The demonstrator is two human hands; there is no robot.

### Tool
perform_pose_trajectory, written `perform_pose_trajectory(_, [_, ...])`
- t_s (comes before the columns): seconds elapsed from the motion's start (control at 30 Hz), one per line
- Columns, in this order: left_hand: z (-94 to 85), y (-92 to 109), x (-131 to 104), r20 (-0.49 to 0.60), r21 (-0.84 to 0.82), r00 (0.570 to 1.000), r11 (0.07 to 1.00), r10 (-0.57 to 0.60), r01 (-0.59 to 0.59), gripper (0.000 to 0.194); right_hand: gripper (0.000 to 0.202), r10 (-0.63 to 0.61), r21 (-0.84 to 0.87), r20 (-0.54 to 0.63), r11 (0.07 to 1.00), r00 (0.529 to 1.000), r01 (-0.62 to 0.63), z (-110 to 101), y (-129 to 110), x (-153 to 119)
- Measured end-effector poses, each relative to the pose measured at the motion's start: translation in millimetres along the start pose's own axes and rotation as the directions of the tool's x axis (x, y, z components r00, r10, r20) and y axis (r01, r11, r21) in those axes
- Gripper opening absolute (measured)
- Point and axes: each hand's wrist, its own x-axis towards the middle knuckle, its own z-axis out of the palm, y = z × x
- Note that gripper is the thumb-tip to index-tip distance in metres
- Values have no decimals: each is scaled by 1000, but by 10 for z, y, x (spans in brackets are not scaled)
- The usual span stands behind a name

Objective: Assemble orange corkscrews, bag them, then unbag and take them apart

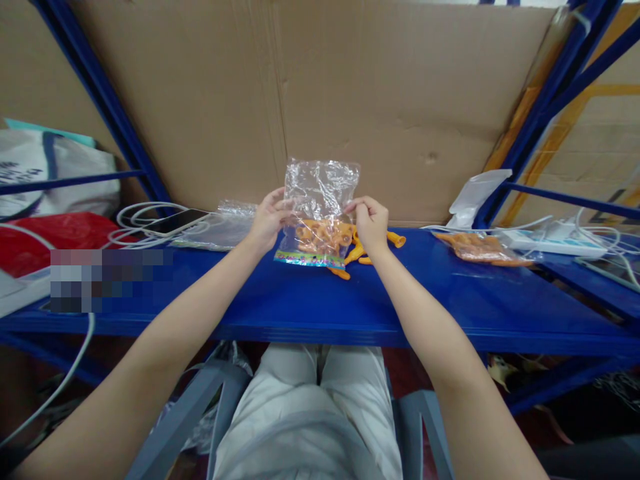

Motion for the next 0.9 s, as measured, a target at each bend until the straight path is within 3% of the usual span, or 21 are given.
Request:
perform_pose_trajectory(0.13, [25,37,-39,-43,-1,997,998,-71,71,47,18,193,51,22,980,981,-193,66,81,-7])
perform_pose_trajectory(0.27, [56,22,-78,-54,25,990,991,-127,129,31,9,394,166,0,907,919,-388,170,163,-46])
perform_pose_trajectory(0.37, [96,-32,-115,-32,72,988,986,-151,153,22,15,523,284,-45,823,851,-491,201,195,-53])
perform_pose_trajectory(0.47, [134,-91,-150,8,129,983,975,-185,183,18,16,641,392,-18,711,768,-584,181,189,-45])
perform_pose_trajectory(0.73, [161,-99,-209,31,162,963,952,-267,259,24,16,815,426,90,488,572,-762,136,131,-65])
perform_pose_trajectory(0.9, [152,-105,-198,44,155,959,951,-278,268,23,21,811,385,77,513,581,-767,125,100,-78])
